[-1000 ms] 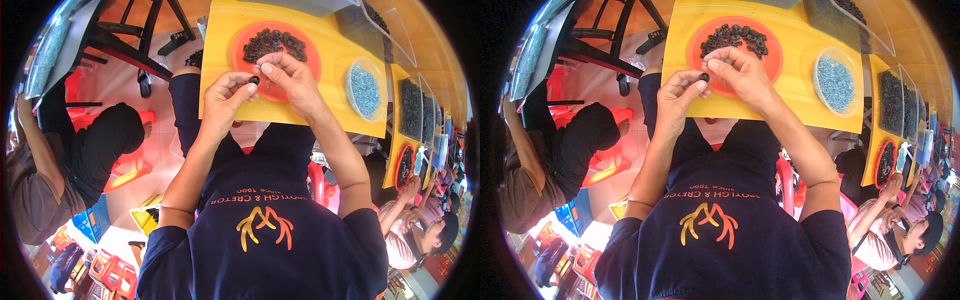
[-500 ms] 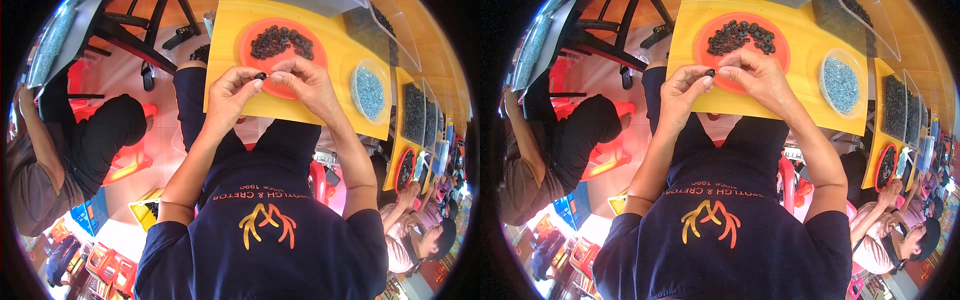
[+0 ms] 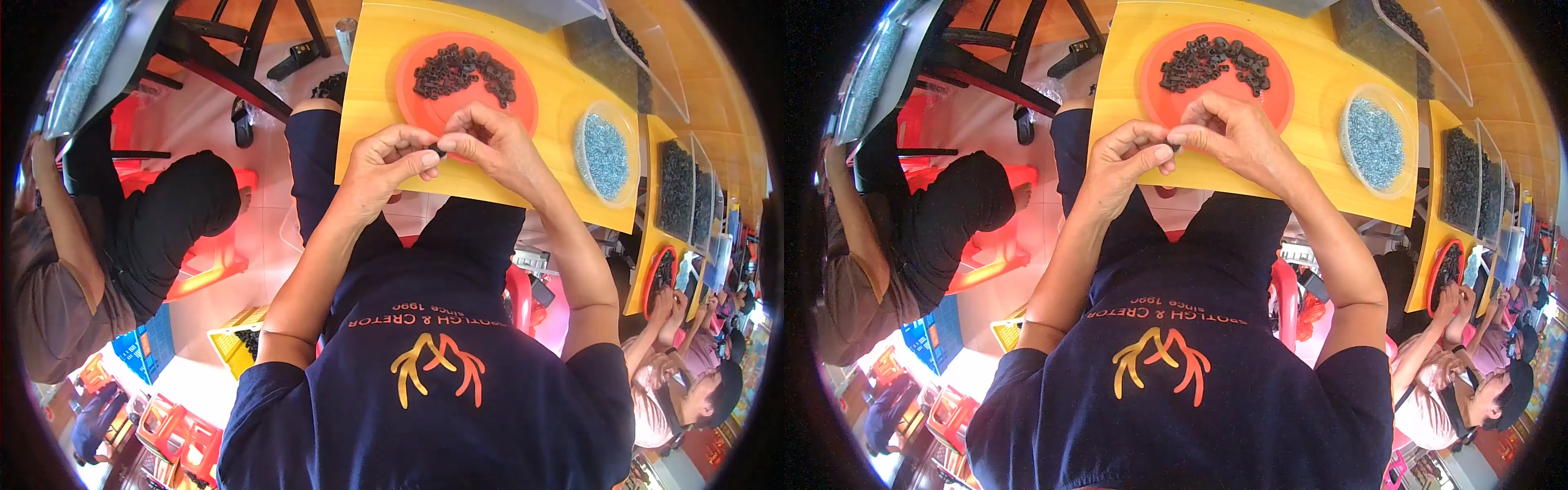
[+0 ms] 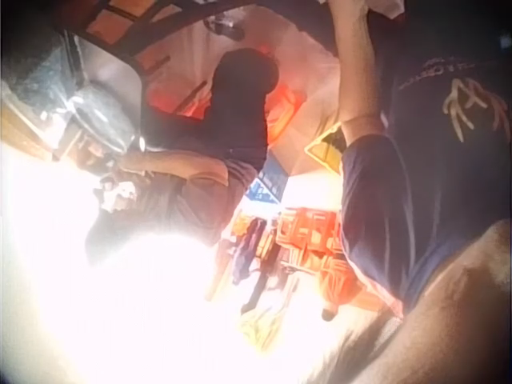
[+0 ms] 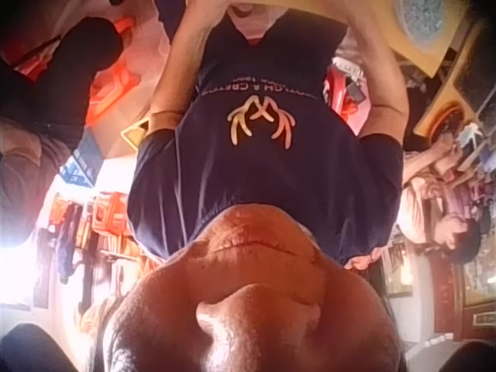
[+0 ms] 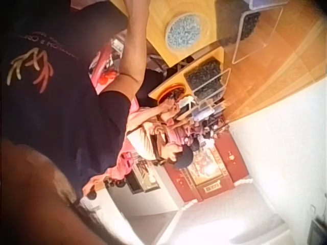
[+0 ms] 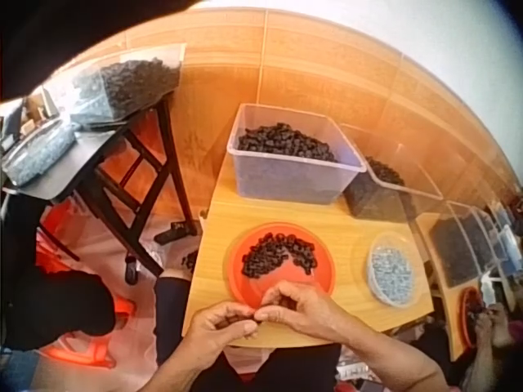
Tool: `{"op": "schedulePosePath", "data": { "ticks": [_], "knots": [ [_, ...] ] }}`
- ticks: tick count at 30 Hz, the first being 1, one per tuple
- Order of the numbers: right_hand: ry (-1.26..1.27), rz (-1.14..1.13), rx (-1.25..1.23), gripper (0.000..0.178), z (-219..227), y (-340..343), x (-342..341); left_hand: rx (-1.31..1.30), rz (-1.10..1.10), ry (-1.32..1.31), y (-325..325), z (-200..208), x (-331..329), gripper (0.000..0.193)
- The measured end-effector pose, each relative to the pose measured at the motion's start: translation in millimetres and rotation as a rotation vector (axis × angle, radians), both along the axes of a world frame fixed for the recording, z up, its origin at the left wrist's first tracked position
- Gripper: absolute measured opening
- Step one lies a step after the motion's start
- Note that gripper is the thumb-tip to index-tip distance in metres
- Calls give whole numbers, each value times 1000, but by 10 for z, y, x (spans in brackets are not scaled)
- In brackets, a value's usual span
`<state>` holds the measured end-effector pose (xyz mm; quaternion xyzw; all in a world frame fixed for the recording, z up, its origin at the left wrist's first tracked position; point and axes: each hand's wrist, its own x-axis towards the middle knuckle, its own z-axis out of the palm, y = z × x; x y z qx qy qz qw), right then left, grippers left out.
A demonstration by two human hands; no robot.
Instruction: The person assembles plastic cord locks by taking plastic components and springs from a tray and fitting them together by hand.
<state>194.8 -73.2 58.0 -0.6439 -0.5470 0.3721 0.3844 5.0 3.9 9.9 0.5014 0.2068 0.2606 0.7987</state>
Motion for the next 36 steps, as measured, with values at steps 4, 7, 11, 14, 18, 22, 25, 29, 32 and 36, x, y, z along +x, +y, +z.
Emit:
{"op": "schedulePosePath", "data": {
  "ticks": [4,7,11,14,18,22,25,29,32,36],
  "knots": [
    [-307,-29,236,20,-182,221,100,17,66,30,25,0,-16,16],
    [-533,-56,315,18,-229,345,46,56,137,63,44,-25,-28,16],
    [-808,-32,352,19,-319,498,38,85,194,83,66,-43,-58,16],
    [-849,-6,372,18,-340,516,42,96,202,70,71,-50,-60,17],
    [-814,40,413,16,-308,494,42,94,201,83,82,-46,-60,17],
    [-693,-18,373,18,-300,417,41,79,216,66,92,-58,-59,18],
    [224,-162,47,15,-267,374,66,76,218,54,103,-48,-54,18],
    [765,-201,46,16,-187,215,120,26,213,-32,87,-11,-12,19],
    [820,-172,92,16,-96,134,109,-11,187,-73,70,18,27,19],
    [901,-60,140,17,-91,60,162,-59,141,-119,56,60,61,19]
  ]
}}
